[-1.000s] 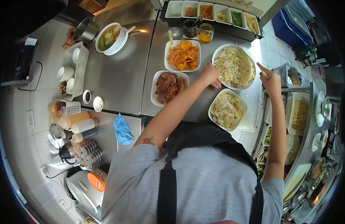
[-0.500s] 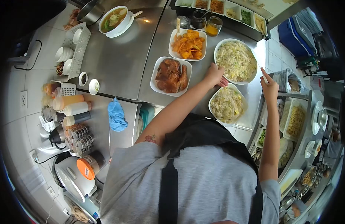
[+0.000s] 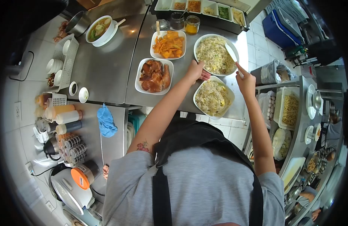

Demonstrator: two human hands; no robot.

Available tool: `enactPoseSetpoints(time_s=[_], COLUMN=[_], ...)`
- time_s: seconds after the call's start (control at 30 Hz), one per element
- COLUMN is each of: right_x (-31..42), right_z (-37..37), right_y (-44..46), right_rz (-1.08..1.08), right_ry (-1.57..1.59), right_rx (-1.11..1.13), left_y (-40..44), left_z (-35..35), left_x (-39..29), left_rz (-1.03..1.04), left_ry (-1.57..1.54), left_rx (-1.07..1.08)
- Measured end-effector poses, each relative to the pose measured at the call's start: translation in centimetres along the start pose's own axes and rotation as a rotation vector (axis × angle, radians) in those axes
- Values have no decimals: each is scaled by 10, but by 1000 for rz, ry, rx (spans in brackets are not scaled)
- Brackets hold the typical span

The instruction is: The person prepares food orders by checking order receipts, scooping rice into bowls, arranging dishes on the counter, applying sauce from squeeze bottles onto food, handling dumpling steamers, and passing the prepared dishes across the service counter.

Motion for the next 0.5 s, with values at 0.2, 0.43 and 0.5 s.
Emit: enactPoseSetpoints(time_s=[0.2, 0.43, 0.5], right_x=[-1, 23, 24], right_z=[-10, -25, -35], right_y=[-11, -21, -28], right_rz=[-62, 71, 7], right_ry=[141, 67, 154], right_rx=[-39, 152, 72], left_y=[-51, -188, -222], left_z=[-14, -48, -42], left_x=[10, 46, 46], left_rz=[171, 410, 423], left_ry=[-11, 88, 128], left_rx=[-96, -264, -394])
Point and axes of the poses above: each hand's wrist, its own y-axis towards the middle knuckle, its own z-axis out of the palm, x = y × z, the point moved 2 cm from there along y, towards the middle knuckle, and after that the axes turned 2 degrees about x, right-handed, at the moved point
